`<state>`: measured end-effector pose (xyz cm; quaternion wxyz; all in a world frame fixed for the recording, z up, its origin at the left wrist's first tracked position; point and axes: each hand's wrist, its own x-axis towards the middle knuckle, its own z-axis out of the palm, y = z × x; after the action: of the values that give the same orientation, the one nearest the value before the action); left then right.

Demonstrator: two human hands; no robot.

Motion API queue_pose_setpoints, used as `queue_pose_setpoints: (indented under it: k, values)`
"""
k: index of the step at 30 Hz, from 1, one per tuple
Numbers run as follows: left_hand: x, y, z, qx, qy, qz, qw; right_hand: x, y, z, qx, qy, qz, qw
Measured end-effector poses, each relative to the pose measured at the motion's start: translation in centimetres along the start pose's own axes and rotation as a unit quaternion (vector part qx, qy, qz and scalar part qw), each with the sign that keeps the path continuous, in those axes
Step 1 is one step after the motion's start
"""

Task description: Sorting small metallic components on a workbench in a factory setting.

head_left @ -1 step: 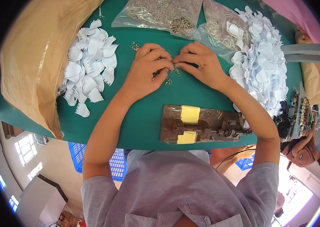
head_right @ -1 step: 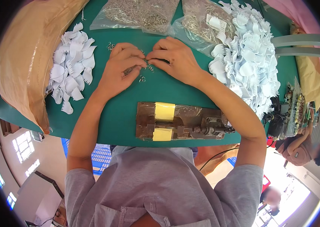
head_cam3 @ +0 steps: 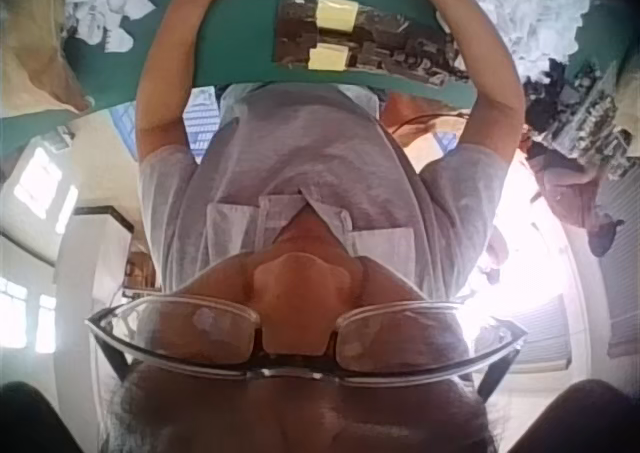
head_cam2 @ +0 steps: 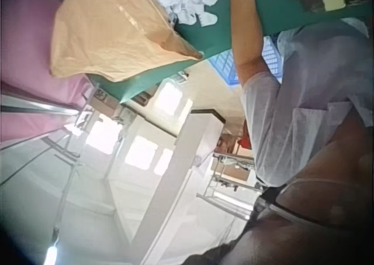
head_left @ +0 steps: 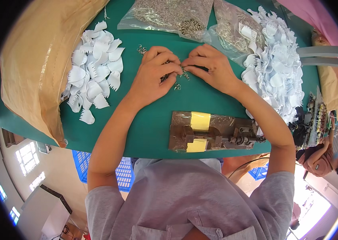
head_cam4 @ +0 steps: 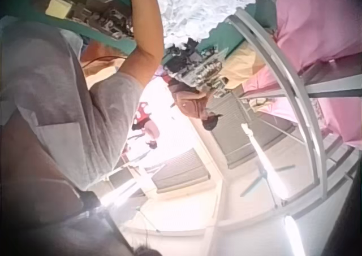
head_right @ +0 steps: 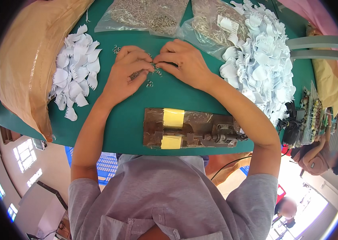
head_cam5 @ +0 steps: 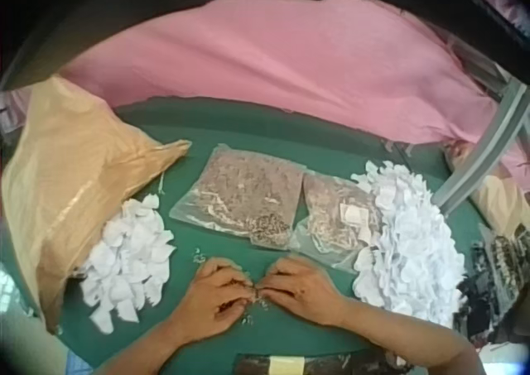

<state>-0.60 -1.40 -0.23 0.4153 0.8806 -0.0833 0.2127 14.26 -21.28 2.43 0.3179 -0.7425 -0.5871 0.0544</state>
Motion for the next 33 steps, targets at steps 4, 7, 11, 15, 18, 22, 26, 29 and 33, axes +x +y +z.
queue_pose_setpoints:
  k: [4,7,11,15,18,22,26,29,33]
  values:
    - [0.2,0.2,-0.3,0.002,-0.014,-0.001,1.000,0.5,0.3,0.0,0.009,-0.009,-0.029,0.999]
    - [0.0,0.1,-0.1,-0.006,-0.013,-0.010,1.000,0.3,0.5,-0.7,-0.017,-0.025,-0.019,0.999]
    - [0.2,0.3,-0.3,-0.013,-0.021,-0.010,1.000,-1.6,0.7,-3.3,0.058,-0.031,0.121,0.990]
    - [0.0,0.3,-0.3,-0.011,-0.016,-0.019,1.000,-2.5,0.6,-5.0,0.115,-0.040,0.200,0.972]
    - [0.1,0.1,-0.2,-0.008,-0.016,-0.015,1.000,-2.7,0.0,-4.9,0.145,-0.032,0.207,0.967]
    - [0.0,-0.2,-0.1,-0.006,-0.008,-0.001,1.000,-1.7,-0.9,-4.2,0.256,-0.054,0.252,0.932]
    - [0.1,-0.3,0.1,0.012,-0.011,0.010,1.000,-1.1,-2.3,-4.2,0.305,-0.063,0.258,0.915]
    - [0.0,-0.1,0.1,0.012,-0.009,0.009,1.000,-1.2,-2.8,-4.6,0.318,-0.059,0.261,0.909]
    - [0.5,0.9,0.3,0.089,-0.010,0.052,0.995,-1.4,-3.9,-6.4,0.314,-0.044,0.289,0.903]
